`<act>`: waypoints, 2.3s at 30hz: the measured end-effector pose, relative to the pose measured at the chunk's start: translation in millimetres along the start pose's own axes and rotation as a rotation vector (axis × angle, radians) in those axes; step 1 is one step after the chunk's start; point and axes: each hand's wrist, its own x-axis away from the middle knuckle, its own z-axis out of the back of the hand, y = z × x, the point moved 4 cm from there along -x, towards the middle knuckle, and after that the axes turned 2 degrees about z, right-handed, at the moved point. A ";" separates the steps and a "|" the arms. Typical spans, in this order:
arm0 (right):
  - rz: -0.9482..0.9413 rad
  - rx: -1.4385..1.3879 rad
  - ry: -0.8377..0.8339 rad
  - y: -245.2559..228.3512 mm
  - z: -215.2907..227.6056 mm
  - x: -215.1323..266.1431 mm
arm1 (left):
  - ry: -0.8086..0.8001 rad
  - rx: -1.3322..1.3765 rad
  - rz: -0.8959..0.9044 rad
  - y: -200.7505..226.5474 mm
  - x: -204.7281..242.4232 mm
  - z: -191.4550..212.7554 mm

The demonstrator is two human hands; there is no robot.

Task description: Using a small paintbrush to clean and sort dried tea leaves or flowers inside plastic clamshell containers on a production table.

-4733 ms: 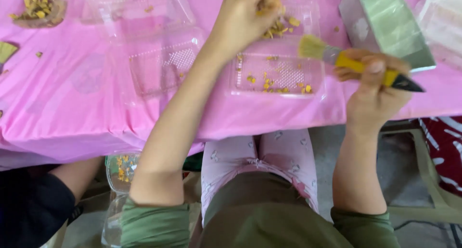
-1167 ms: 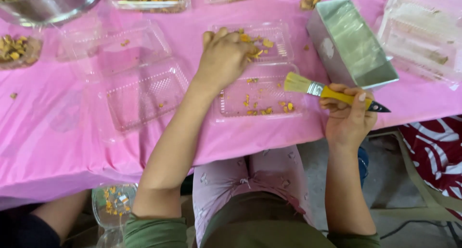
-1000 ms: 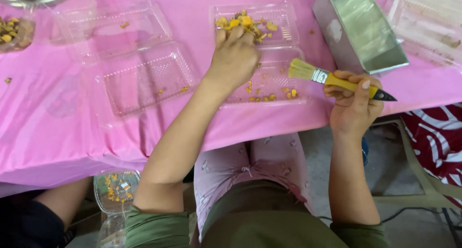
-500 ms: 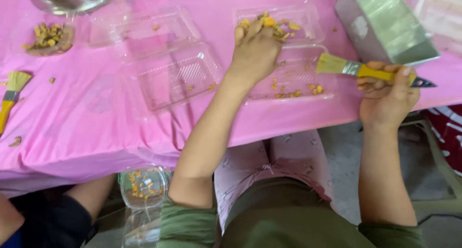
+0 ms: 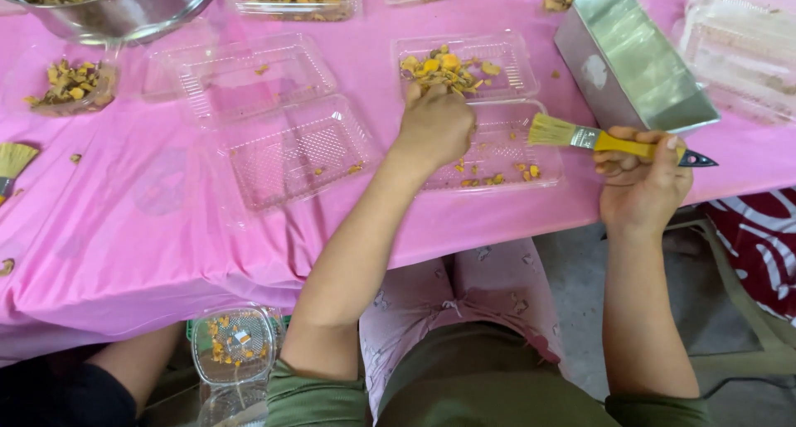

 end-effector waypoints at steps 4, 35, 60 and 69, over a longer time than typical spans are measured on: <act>-0.009 0.006 0.021 0.0 0.8 -1.1 | 0.035 0.059 -0.029 3.7 9.6 16.0; 0.017 0.010 0.022 -0.6 3.7 5.6 | 0.105 -0.129 -0.088 -0.5 5.2 -20.7; 0.267 0.268 -0.416 -42.5 -86.6 42.0 | 0.330 0.846 -0.344 -4.0 11.1 39.4; 0.440 0.397 -0.481 -62.2 -106.9 49.7 | 0.384 0.759 -0.296 -16.7 6.8 32.6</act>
